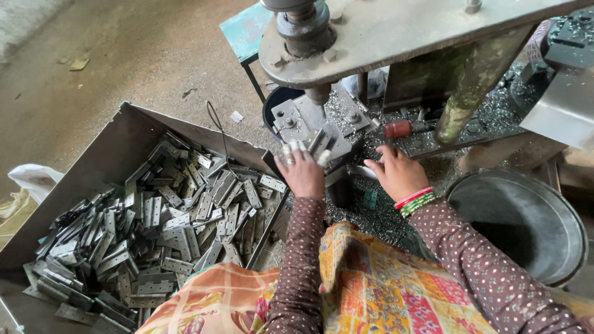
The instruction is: The person repeatedly picks up small metal brackets from a bin, places them under a drill press, and operates the machine to drill holes. The processed brackets are then returned to the bin. The task is performed continuously throughout the clip.
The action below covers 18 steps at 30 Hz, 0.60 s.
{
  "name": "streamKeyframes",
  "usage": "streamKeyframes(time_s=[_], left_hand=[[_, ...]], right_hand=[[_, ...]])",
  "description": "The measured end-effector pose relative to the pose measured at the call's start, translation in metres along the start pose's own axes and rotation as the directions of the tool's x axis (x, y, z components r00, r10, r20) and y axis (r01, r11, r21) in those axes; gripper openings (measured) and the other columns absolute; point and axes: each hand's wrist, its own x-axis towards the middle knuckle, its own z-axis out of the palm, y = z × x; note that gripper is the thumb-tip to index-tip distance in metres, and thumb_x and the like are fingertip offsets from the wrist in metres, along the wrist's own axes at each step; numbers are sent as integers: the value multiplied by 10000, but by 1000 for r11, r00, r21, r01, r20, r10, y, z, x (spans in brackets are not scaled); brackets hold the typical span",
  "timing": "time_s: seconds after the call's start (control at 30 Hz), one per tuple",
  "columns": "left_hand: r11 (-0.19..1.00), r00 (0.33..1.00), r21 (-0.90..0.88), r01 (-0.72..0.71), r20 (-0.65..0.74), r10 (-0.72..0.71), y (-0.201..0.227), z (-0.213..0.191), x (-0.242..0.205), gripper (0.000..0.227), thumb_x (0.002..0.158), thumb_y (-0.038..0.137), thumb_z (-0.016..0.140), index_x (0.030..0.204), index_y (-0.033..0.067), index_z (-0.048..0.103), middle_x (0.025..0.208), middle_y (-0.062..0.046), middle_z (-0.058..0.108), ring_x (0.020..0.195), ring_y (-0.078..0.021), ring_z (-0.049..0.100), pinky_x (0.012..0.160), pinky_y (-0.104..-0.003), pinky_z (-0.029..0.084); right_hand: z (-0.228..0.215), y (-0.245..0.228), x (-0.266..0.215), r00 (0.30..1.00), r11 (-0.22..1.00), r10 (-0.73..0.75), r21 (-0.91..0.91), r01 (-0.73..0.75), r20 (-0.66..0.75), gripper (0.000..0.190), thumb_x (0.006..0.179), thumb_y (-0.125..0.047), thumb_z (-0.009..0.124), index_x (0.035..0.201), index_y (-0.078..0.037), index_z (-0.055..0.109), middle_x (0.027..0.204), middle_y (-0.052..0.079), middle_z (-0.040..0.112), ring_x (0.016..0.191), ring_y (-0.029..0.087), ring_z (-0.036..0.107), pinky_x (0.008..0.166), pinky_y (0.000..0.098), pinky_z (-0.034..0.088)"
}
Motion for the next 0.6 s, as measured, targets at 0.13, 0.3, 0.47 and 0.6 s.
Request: streamKeyframes(time_s=[0.13, 0.3, 0.47, 0.6], left_hand=[[988, 967, -58, -144, 204, 153, 31, -3, -14, 522, 985, 382, 515, 1347, 7, 551, 1490, -193, 443, 1401, -310, 391, 1206, -605, 95], [980, 978, -148, -133, 140, 154, 49, 6, 0, 416, 935, 339, 557, 1217, 49, 652, 1491, -193, 443, 1412, -334, 367, 1194, -590, 99], [989, 989, -101, -111, 86, 120, 41, 6, 28, 337, 907, 251, 568, 1177, 87, 686, 1489, -188, 460, 1411, -348, 376, 1192, -599, 94], [991, 957, -33, -129, 258, 133, 44, 2, 27, 298, 965, 275, 551, 1152, 90, 693, 1517, -201, 440, 1442, -362, 356, 1213, -598, 81]], right_hand=[[-2, -3, 3, 999, 1000, 20, -19, -20, 30, 468, 954, -502, 548, 1154, -80, 571, 895, 92, 711, 757, 302, 703, 625, 432, 566], [-11, -7, 1, 998, 998, -2, -66, 6, 58, 440, 949, -523, 545, 1044, -98, 606, 900, 105, 704, 772, 319, 703, 628, 445, 564], [-3, -1, -1, 927, 963, 56, -264, 47, 372, 477, 958, -566, 519, 1056, -105, 591, 915, 95, 711, 790, 298, 723, 669, 423, 582], [39, 30, -12, 769, 946, 200, -323, 8, 607, 380, 976, -406, 547, 1195, -95, 547, 975, 146, 704, 867, 286, 734, 700, 431, 588]])
